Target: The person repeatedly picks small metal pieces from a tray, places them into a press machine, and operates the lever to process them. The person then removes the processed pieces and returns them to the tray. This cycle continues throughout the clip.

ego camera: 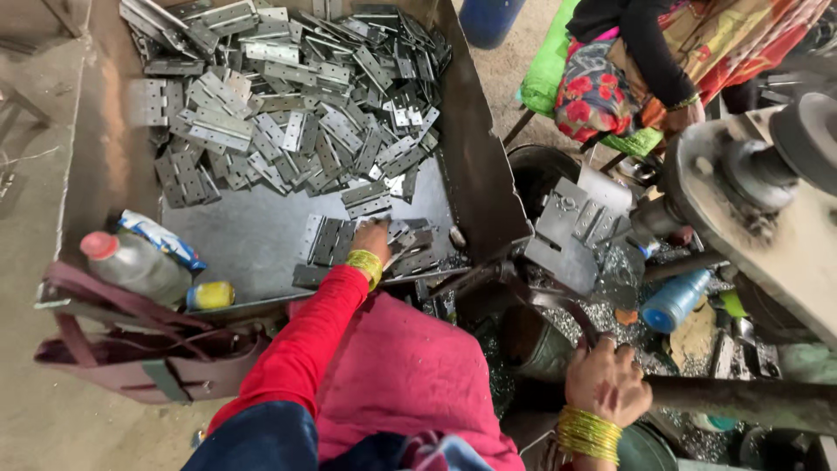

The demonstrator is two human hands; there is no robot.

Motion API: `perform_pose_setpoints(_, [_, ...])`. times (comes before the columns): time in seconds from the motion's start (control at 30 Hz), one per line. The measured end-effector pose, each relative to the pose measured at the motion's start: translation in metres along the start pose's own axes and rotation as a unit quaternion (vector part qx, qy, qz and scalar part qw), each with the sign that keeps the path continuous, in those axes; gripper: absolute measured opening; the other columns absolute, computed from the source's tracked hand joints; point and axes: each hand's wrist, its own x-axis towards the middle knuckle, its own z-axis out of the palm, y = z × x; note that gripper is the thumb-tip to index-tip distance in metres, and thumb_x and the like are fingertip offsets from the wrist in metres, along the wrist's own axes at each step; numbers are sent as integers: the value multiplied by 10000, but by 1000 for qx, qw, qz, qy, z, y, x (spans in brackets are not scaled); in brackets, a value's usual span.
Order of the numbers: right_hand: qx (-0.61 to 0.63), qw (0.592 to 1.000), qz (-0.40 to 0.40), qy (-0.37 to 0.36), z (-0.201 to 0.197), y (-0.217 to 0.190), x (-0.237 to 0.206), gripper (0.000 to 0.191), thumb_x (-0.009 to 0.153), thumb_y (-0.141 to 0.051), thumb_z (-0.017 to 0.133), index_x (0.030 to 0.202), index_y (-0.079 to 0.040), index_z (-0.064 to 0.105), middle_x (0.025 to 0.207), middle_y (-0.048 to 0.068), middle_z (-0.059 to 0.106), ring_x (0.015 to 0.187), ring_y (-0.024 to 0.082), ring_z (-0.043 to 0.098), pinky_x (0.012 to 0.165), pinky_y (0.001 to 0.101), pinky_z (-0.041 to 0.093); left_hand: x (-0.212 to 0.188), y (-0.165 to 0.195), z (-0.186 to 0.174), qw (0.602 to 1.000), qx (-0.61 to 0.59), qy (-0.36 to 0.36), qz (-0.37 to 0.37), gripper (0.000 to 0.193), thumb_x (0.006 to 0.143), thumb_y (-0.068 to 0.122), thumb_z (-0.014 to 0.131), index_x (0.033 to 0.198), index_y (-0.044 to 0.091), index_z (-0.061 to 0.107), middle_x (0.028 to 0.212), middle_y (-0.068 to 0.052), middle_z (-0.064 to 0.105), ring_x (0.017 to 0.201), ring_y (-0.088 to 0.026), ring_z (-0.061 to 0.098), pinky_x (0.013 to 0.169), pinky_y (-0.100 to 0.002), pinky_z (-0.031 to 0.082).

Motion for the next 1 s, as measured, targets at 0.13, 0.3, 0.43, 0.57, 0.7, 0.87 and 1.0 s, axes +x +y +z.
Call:
perform_pose_setpoints(0.13, [41,997,-22,56,19,6,-14,424,945,-455,634,1248,-163,680,1238,126,671,1090,289,710,855,438,564,-9,5,-7,998,11,-2,-62,388,744,114,780,1108,18,685,1072,-243,699,1041,-413,652,911,-486,529])
perform_pose_setpoints(0.3, [116,988,-48,85,36,12,-17,453,911,-462,668,1213,-126,686,1222,182,659,1019,348,707,789,482,574,-13,10,-19,995,19,35,-89,275,734,195,811,934,38,705,925,-217,722,943,-387,692,895,-488,523])
perform_pose_setpoints(0.43, [161,977,-60,124,43,14,-18,424,858,-432,697,1166,-140,690,1182,176,659,1036,370,690,786,495,567,-16,26,-20,950,-253,146,-114,329,732,215,830,961,5,722,941,-235,736,910,-400,684,810,-467,519])
perform_pose_setpoints(0.57, [169,976,-63,121,51,17,-16,425,835,-434,697,1137,-134,679,1138,147,655,1008,352,685,757,477,571,-13,92,-14,868,-450,-124,-173,348,757,137,742,1062,-29,754,982,-230,758,873,-356,710,758,-427,543])
perform_pose_setpoints(0.7, [171,974,-47,144,55,16,-15,422,841,-470,697,1081,-124,684,1101,142,649,980,344,678,711,466,563,-7,215,-10,888,-421,-176,53,390,724,80,707,1102,0,762,1011,-215,772,936,-329,729,820,-368,548])
perform_pose_setpoints(0.87, [185,974,-54,123,54,17,-17,401,868,-451,681,1106,-128,674,1072,132,651,993,323,685,741,460,563,-27,335,8,955,14,-15,296,215,939,111,576,1011,37,765,1143,-205,723,1074,-382,691,908,-475,543])
perform_pose_setpoints(1.0, [215,972,-59,71,54,25,-12,436,881,-432,679,1176,-116,621,1092,156,663,976,343,699,763,479,565,-49,346,28,889,87,226,389,389,767,206,575,1050,27,772,1302,-221,647,1209,-370,631,1005,-478,524])
